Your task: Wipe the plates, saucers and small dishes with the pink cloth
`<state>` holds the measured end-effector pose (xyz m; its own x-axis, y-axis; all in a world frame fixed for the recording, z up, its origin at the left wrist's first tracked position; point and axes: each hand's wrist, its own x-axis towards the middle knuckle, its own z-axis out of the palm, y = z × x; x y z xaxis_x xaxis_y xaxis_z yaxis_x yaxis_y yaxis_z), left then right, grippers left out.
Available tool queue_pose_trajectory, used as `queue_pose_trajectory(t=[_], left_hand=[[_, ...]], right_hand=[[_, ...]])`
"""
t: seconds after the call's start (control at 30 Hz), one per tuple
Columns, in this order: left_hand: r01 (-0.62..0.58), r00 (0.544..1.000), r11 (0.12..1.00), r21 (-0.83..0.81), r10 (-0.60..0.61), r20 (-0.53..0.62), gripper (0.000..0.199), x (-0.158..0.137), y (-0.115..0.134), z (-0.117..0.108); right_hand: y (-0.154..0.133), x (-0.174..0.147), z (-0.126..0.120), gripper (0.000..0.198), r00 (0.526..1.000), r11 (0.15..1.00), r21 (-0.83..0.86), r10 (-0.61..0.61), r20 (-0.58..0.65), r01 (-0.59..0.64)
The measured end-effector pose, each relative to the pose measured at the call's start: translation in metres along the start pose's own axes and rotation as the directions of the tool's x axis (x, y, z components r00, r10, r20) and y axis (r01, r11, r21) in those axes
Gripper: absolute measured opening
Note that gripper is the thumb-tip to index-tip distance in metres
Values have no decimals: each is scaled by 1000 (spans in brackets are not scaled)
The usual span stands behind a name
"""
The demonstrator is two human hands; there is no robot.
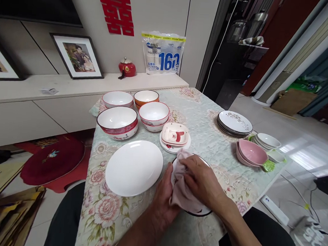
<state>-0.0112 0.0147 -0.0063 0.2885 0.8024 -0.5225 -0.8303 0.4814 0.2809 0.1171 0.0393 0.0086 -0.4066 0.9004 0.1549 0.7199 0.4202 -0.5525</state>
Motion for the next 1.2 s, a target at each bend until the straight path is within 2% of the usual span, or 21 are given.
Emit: queue_pose_trajectory(t=[0.07, 0.13, 0.2, 0.27, 0.37, 0.43, 0.5, 0.57, 0.63, 0.67, 0.7, 0.73, 0.77, 0.8, 0.87, 0.93, 1.0, 1.07, 1.2], left_hand=[[-10, 1000, 1000, -10, 10, 2, 35, 0, 1, 0], [7, 1000, 1000, -11, -7, -11, 37, 1, 2, 0], [42, 999, 999, -11, -42, -8, 43, 1, 1, 2], [50, 999, 999, -18, -50, 14, 47, 0, 1, 3], [41, 999, 999, -22, -40, 28, 50, 0, 0, 4], [38, 999, 999, -5, -38, 22, 52, -1, 1, 4], [38, 999, 999, 6, -38, 13, 53, -1, 1, 3], [40, 999, 999, 3, -40, 15, 53, 0, 1, 1], [34, 999, 999, -5, -34, 31, 52, 0, 1, 0], [28, 999, 1000, -5, -28, 32, 52, 0, 0, -1], [25, 999, 1000, -1, -25, 28, 51, 0, 0, -1], [28, 999, 1000, 5, -28, 20, 51, 0, 0, -1], [32, 999, 999, 7, -32, 12, 50, 0, 0, -1], [37, 999, 999, 5, -37, 7, 50, 0, 0, 0], [38, 999, 999, -13, -37, 9, 49, 0, 1, 1], [34, 999, 999, -31, -34, 11, 49, 0, 1, 2], [32, 999, 999, -26, -32, 21, 49, 0, 2, 2], [27, 999, 1000, -8, -27, 42, 51, 1, 2, 1], [23, 999, 1000, 11, -24, 43, 51, 1, 3, 0]], right_hand=[[-6, -3, -6, 41, 987, 987, 123, -116, 108, 102], [-4, -6, -15, 39, 962, 973, 200, -161, 221, 117], [3, -8, -24, 33, 946, 973, 223, -132, 295, 66], [12, -9, -30, 30, 961, 987, 161, -17, 277, -29], [24, -7, -33, 23, 980, 984, 14, 178, 93, -180], [28, -7, -35, 25, 977, 978, -2, 210, -40, -210], [28, -8, -38, 30, 961, 981, 10, 193, -198, -195], [27, -10, -43, 31, 896, 980, -47, 156, -416, -192], [26, -12, -45, 29, 777, 955, -166, 92, -622, -246], [26, -12, -45, 28, 725, 931, -227, 55, -686, -285], [25, -12, -44, 26, 696, 908, -276, 23, -717, -314], [24, -12, -42, 24, 699, 896, -306, 6, -715, -321], [23, -12, -39, 22, 735, 901, -312, 11, -678, -301], [22, -11, -35, 20, 792, 920, -290, 35, -609, -264], [16, -9, -26, 18, 903, 958, -198, 112, -416, -209], [8, -8, -21, 17, 964, 971, -126, 179, -195, -205], [-1, -8, -21, 17, 982, 979, -82, 186, -6, -186], [-8, -11, -28, 19, 978, 992, 4, 127, 163, -129], [-11, -19, -40, 47, 940, 994, 110, -39, 339, 1]])
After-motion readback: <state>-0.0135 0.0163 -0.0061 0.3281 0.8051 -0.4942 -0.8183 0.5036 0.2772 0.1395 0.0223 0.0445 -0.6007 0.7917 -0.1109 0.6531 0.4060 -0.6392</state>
